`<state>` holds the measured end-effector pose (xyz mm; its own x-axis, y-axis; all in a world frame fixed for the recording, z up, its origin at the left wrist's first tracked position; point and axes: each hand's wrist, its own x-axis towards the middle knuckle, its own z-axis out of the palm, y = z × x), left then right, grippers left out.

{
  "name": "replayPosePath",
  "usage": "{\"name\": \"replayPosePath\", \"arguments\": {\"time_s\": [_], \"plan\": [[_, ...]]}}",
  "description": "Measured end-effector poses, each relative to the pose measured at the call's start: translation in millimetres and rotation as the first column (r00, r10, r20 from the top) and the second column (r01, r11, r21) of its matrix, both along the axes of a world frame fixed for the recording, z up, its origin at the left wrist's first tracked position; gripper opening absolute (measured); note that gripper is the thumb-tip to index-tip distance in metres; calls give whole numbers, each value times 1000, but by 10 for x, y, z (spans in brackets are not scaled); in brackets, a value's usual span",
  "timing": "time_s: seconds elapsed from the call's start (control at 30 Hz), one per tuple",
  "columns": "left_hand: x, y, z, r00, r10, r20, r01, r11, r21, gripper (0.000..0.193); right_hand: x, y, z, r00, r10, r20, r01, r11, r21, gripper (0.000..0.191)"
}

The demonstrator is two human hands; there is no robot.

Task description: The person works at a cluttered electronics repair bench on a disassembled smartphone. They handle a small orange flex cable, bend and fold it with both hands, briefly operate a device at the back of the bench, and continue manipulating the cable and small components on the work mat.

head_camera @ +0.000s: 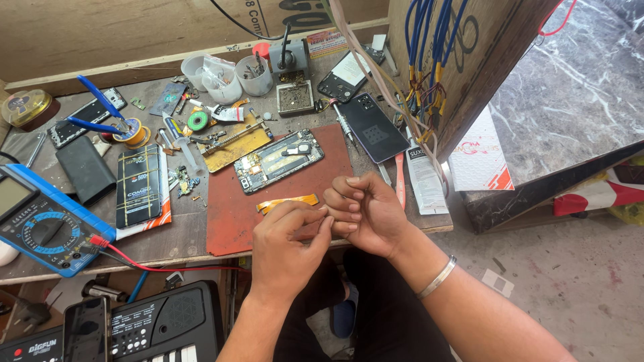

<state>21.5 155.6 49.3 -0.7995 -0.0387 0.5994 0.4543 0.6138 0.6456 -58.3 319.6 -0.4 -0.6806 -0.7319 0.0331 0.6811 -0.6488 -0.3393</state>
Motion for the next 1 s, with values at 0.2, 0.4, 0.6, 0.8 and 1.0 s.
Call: {"name": "replayPosePath", "arguments": {"time_s": [0.2,0.4,0.6,0.8,1.0], "plan": [[-18,33,11,975,13,224,-44,990,137,13,-15,-34,9,1000,11,-12,-11,1000,-6,29],[93,60,-4,980,-6,200,-27,987,159,16,10,-25,24,1000,-12,-17,11,997,-77,31],[160,100,-41,967,-3,254,-41,985,168,21,21,-30,41,999,-35,-32,32,997,-69,31],[107,106,-32,927,-22,375,-93,954,285,25,38,-40,51,997,-22,-74,18,998,-58,31],[112,109,-61,968,-46,246,-40,942,333,18,20,-19,37,1000,-1,-20,-1,997,-72,31]]}}
